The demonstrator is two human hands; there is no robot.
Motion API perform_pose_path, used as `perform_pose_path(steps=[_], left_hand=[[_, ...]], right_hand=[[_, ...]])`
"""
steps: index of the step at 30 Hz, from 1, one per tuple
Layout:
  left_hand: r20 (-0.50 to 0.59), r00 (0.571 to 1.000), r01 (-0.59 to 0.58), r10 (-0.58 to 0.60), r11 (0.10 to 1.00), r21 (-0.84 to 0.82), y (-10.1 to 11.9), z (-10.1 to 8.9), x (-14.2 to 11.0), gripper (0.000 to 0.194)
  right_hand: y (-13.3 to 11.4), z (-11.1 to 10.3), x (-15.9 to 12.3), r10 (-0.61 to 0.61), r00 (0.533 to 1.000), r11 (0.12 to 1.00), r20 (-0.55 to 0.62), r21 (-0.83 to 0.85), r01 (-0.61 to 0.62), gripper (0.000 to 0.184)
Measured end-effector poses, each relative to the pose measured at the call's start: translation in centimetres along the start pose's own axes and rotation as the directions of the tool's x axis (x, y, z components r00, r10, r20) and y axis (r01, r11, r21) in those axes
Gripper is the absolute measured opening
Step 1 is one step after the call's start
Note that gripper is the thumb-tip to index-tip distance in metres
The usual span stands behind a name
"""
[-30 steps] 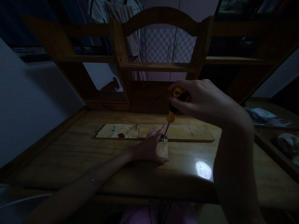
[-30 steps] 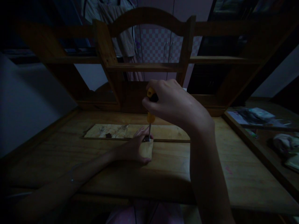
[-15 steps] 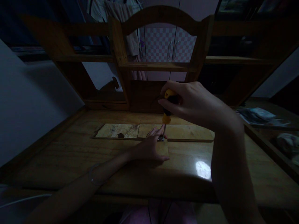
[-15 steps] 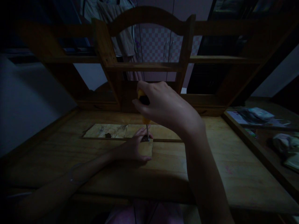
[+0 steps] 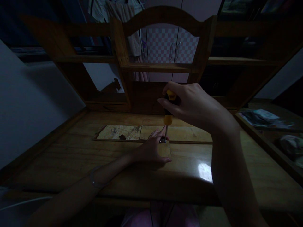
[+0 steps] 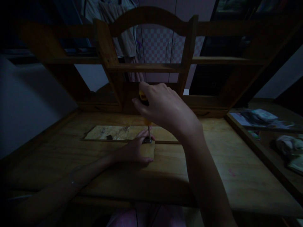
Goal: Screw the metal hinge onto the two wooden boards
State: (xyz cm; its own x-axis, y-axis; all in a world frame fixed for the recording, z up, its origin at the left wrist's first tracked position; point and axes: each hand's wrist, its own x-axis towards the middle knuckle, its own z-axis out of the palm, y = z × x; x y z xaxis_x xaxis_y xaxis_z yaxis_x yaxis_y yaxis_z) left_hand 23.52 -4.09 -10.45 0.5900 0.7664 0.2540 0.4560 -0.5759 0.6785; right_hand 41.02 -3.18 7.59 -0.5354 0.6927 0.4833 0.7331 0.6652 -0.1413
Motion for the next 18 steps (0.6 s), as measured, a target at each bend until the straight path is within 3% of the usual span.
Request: perform_pose_path(steps=[6, 13, 18], left_hand=[[0.009, 0.999, 0.042, -0.042, 0.999, -0.033, 0.9, -0.3, -0.1, 0.092], [-0.027, 0.998, 0.048, -0.049, 0.998, -0.033, 0.9, 0.0, 0.0, 0.071], [-0.034, 0.999, 0.038, -0.040, 0.998, -0.055, 1.0, 0.4, -0.1, 0.069]], right_hand=[[-0.3, -0.8, -0.1, -0.057, 0.993, 0.996, 0.102, 0.069, 0.051, 0.036], [0.2, 0.6, 0.3, 0.031, 0.999, 0.999, -0.018, -0.022, -0.031, 0.027], [-0.2, 0.8, 0.4, -0.011, 0.999, 0.999, 0.038, 0.030, 0.010, 0.030]])
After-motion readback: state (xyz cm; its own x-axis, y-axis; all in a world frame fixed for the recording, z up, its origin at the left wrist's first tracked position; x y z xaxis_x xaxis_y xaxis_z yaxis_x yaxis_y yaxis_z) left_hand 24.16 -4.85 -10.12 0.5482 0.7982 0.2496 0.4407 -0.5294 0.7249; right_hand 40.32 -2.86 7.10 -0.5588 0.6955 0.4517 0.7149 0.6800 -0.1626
